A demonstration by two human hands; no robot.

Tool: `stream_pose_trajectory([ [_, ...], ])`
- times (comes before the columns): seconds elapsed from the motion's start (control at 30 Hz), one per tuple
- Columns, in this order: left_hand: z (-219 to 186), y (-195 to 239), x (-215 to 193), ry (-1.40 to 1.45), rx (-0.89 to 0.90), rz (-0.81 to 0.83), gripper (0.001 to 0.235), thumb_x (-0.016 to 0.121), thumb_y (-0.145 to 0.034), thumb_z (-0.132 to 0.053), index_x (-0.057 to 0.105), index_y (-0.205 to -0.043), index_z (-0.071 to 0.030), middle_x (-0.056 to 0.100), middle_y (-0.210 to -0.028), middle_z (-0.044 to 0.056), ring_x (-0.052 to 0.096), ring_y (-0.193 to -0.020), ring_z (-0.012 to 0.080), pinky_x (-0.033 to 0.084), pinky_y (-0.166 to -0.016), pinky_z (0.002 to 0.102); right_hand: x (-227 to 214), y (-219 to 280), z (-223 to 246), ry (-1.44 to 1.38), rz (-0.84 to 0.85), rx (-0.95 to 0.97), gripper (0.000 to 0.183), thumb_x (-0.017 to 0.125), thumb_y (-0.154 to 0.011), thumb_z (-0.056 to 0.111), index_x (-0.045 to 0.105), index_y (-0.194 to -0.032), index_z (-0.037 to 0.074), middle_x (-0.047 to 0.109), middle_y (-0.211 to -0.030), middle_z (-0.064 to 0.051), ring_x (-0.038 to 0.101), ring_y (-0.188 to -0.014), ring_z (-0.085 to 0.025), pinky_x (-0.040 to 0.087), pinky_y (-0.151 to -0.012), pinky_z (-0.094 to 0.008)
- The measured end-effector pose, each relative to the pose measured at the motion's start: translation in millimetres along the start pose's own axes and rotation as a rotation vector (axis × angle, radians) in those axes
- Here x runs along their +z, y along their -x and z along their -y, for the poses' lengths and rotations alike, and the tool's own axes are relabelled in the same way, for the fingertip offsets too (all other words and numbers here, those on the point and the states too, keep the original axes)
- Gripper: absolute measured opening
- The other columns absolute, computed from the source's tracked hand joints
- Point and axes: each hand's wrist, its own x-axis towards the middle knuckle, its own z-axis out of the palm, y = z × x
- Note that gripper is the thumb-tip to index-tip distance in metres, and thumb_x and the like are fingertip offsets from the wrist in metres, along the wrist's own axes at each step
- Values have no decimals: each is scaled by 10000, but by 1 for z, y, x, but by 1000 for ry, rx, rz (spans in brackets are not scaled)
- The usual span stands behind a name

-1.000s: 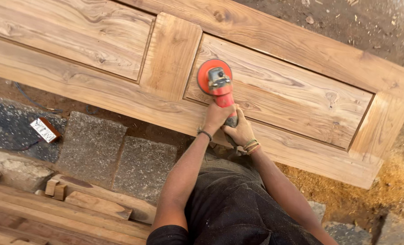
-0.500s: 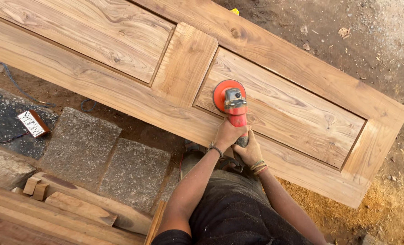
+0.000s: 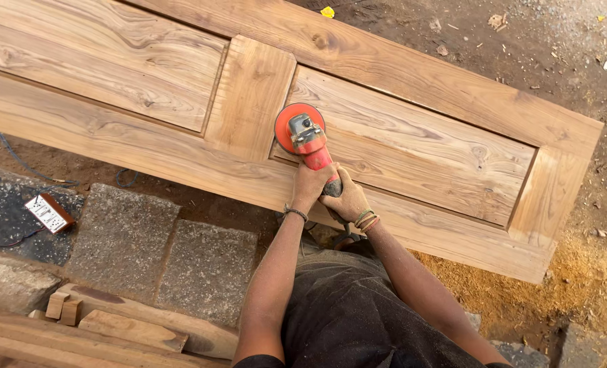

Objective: The person uses a handheld orbital sander to smooth the surface of a large wooden panel. The sander is moved systematically across the panel's surface, covering different sections to even out the wood grain.

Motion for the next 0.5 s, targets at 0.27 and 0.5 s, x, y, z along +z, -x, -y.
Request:
stream_pose_trajectory([
  [0.27,12,19,34,35,30,7,602,851,-700,-429,659,-1056,17,759,-983,150,753,-884,222,596,-782,356,-12,16,-40,-1,-21,-46,923,764,-691,430,399,-1467,90,751,-961,-201,765,-835,-334,607,-742,-437],
  [0.5,13,30,70,-19,61,12,626,851,-703,-430,645,-1091,16,743,-998,150,739,-897,235,584,-792,359,-38,33,-61,-59,-16,14,923,758,-678,438,399,-1460,107,757,-911,-179,780,-787,-323,622,-697,-427],
])
